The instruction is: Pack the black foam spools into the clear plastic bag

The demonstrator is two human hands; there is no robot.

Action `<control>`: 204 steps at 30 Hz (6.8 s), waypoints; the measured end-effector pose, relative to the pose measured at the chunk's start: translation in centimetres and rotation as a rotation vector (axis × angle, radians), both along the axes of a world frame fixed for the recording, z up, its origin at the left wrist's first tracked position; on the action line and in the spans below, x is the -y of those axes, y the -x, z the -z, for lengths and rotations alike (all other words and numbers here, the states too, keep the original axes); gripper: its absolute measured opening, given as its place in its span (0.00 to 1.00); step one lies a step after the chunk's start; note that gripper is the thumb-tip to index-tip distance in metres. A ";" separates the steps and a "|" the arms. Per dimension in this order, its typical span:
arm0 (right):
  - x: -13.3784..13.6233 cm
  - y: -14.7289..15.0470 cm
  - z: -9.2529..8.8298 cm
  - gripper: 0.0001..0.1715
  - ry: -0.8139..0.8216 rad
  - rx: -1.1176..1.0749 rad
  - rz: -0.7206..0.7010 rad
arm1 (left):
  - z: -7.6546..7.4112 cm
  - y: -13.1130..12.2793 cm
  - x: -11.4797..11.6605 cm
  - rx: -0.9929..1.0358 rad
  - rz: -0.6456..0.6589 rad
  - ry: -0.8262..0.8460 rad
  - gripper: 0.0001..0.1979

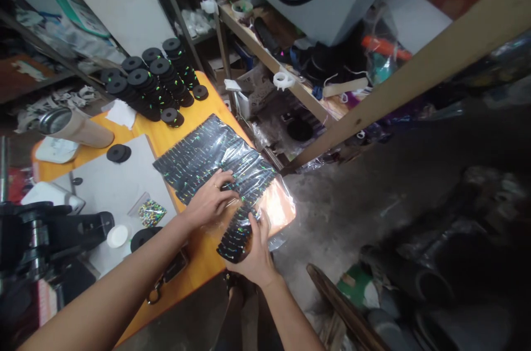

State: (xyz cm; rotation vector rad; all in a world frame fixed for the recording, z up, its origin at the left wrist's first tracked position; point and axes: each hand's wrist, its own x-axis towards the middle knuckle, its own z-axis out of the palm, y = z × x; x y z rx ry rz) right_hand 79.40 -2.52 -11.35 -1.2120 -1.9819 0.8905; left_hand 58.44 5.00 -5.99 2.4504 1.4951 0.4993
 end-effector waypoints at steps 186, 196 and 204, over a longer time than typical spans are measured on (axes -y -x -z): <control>-1.8 3.0 -2.2 0.73 0.040 0.177 0.074 | 3.3 -13.4 16.6 0.741 -0.854 0.289 0.13; -1.2 4.4 -0.2 0.75 0.087 0.144 0.076 | 2.6 -11.6 15.4 0.722 -0.994 0.054 0.21; -0.8 5.2 -0.6 0.74 0.083 0.161 0.056 | 1.5 -9.9 14.6 0.848 -0.960 0.283 0.26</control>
